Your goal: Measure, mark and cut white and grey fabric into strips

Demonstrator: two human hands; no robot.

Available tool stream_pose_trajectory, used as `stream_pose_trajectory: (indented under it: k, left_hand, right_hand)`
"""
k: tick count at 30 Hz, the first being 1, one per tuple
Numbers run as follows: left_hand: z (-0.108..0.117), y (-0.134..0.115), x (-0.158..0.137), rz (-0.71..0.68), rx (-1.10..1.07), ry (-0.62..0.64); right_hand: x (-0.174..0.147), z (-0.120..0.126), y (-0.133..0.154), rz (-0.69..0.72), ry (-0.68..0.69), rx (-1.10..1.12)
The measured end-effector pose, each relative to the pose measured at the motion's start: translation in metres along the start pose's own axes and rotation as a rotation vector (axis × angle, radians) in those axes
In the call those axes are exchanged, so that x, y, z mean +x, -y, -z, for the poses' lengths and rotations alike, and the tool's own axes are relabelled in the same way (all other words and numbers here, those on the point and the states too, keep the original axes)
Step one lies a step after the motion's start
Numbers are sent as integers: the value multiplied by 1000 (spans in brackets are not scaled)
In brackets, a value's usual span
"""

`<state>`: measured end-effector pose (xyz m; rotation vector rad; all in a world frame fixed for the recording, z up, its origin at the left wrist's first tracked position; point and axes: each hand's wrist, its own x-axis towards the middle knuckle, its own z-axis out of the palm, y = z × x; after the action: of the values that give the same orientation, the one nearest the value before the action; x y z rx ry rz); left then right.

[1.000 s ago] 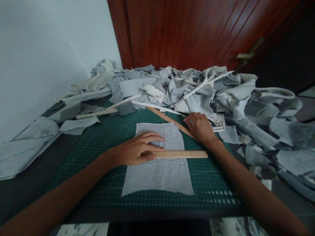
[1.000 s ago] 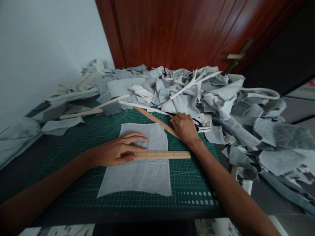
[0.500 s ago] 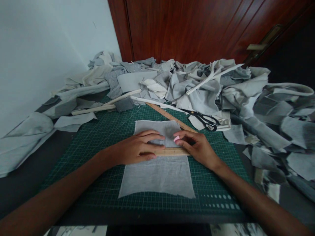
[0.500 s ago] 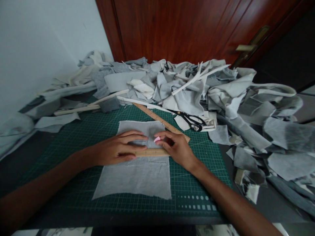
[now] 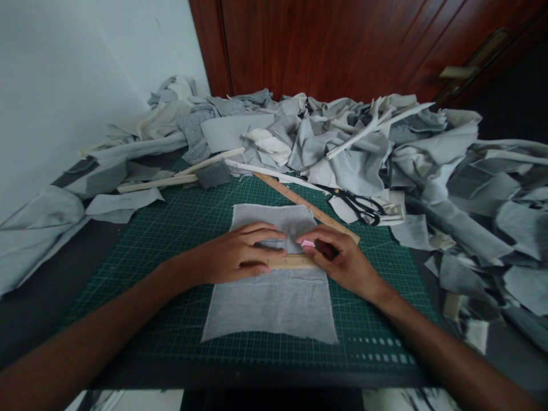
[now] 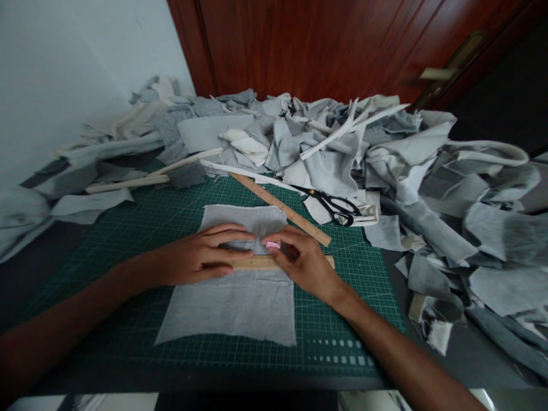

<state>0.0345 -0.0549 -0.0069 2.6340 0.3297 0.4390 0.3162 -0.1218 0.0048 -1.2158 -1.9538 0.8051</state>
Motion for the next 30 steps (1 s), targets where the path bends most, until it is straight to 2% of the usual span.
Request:
stream_pose_trajectory:
  k: [6, 12, 17, 24, 30]
  left_hand:
    - [0, 0, 1, 5, -21, -18]
    - [0, 0, 0, 10, 12, 8]
    - [0, 1, -1, 6, 19, 15]
    - [-1, 0, -1, 21, 38, 28]
    - [-2, 0, -2, 30, 40, 14]
  right_hand:
    - [1, -1, -2, -72, -31, 20]
    - [0, 0, 0, -46, -13, 25]
    - [-2, 1, -1, -126, -19, 101]
    - [0, 2, 9, -3, 18, 84]
    - [-3, -1, 8, -45, 38, 114]
